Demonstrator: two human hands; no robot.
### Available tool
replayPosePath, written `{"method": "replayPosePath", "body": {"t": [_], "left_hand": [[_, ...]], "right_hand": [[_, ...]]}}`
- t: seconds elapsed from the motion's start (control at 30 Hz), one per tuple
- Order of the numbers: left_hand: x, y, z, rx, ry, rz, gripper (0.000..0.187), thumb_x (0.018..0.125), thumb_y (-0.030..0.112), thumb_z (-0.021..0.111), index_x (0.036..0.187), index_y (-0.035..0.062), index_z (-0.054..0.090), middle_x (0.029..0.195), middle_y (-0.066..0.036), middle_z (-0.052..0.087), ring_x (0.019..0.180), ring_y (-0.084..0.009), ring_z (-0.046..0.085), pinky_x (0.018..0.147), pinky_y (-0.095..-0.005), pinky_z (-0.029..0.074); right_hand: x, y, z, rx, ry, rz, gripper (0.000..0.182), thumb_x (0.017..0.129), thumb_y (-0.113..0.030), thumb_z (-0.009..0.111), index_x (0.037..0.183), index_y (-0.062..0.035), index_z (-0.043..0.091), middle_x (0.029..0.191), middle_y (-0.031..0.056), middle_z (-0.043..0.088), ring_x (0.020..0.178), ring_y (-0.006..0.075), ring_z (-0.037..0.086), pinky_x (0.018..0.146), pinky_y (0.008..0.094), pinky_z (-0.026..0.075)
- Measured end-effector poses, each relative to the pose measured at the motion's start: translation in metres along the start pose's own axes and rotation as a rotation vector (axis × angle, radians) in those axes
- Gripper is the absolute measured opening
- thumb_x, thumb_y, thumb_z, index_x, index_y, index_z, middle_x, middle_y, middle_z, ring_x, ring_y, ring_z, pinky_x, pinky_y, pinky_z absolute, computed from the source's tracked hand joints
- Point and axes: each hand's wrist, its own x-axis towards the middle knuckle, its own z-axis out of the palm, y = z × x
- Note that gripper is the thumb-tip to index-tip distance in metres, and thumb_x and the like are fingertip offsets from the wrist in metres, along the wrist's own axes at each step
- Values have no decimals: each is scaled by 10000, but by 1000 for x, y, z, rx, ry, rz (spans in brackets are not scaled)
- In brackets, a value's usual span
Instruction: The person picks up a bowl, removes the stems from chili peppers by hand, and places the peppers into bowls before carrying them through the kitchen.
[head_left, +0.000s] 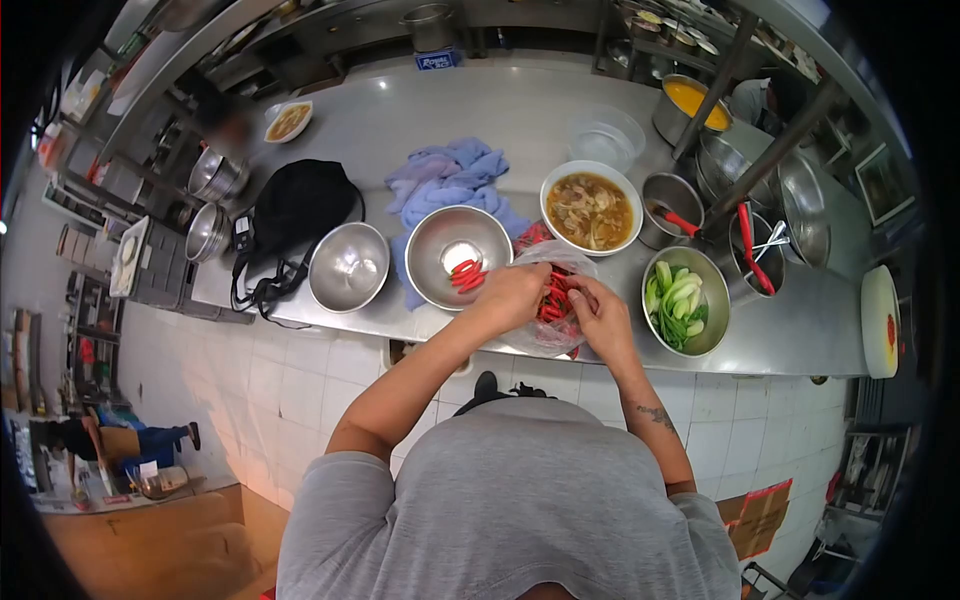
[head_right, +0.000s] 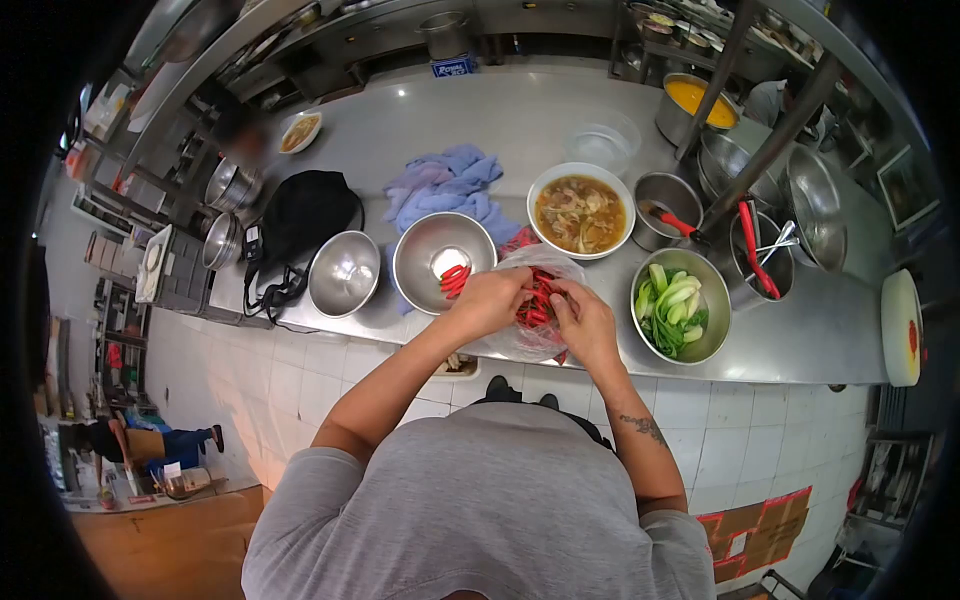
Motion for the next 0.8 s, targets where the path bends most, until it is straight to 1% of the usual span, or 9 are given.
{"method": "replayPosePath", "body": {"t": [0.17, 0.37, 0.43, 0.47, 0.53, 0.63, 0.67, 0.73, 0.8], "left_hand": [[-3, 5, -17, -61, 23, 28, 148, 827, 161, 579, 887, 31, 541, 787, -178, 612, 743, -371, 594, 621, -470, 445], [-10, -2, -37, -155, 78, 103, 151, 836, 159, 579, 883, 24, 531, 786, -183, 590, 748, -375, 576, 628, -457, 439], [-11, -3, -41, -133, 122, 159, 157, 837, 162, 581, 868, 20, 524, 768, -183, 571, 731, -386, 556, 629, -444, 440], [-10, -5, -43, -200, 170, 205, 154, 841, 159, 580, 858, 19, 520, 743, -158, 563, 693, -350, 553, 606, -413, 436], [-9, -11, -50, -328, 265, 301, 151, 850, 152, 576, 839, 16, 511, 692, -108, 548, 616, -277, 546, 561, -351, 429], [-21, -2, -84, -862, 99, 73, 124, 860, 127, 552, 803, 25, 509, 667, -9, 502, 547, -116, 468, 495, -245, 364], [-23, -8, -88, -983, 130, -3, 116, 856, 122, 546, 796, 29, 510, 665, 5, 487, 544, -86, 435, 483, -226, 338], [-27, -23, -92, -1225, 200, -165, 102, 848, 112, 533, 780, 38, 513, 663, 33, 458, 537, -26, 370, 460, -190, 287], [-37, -47, -97, -1586, 254, -171, 66, 827, 89, 496, 806, 28, 507, 668, -28, 475, 491, -59, 335, 426, -200, 274]], "right_hand": [[7, -5, 0, -50, 12, -193, 209, 808, -165, 635, 980, -48, 640, 836, 143, 612, 711, 286, 585, 652, 351, 459], [14, -27, -8, -12, 16, -194, 141, 811, -111, 622, 924, -33, 655, 768, 130, 580, 674, 255, 569, 622, 321, 446], [18, -33, -11, -30, -27, -175, 153, 816, -109, 625, 934, -16, 651, 757, 109, 590, 673, 207, 571, 631, 293, 444], [21, -36, -12, -39, -49, -165, 159, 818, -108, 626, 939, -8, 649, 751, 99, 596, 673, 182, 572, 635, 279, 443], [31, -41, -11, 235, -142, -110, 176, 832, -121, 622, 944, 13, 645, 760, 79, 612, 693, 138, 565, 655, 258, 443], [46, -51, 3, 473, -254, -98, 217, 855, -153, 612, 947, 41, 636, 788, 56, 630, 730, 95, 553, 684, 239, 444], [52, -57, 11, 523, -290, -111, 234, 863, -166, 608, 948, 50, 633, 800, 50, 635, 743, 84, 548, 694, 234, 444], [64, -72, 29, 354, -315, -127, 228, 861, -172, 601, 971, 25, 637, 798, 80, 641, 730, 126, 575, 687, 255, 453], [66, -76, 36, 189, -262, -202, 204, 858, -159, 596, 973, 4, 641, 783, 97, 639, 706, 146, 586, 666, 268, 456]]}}
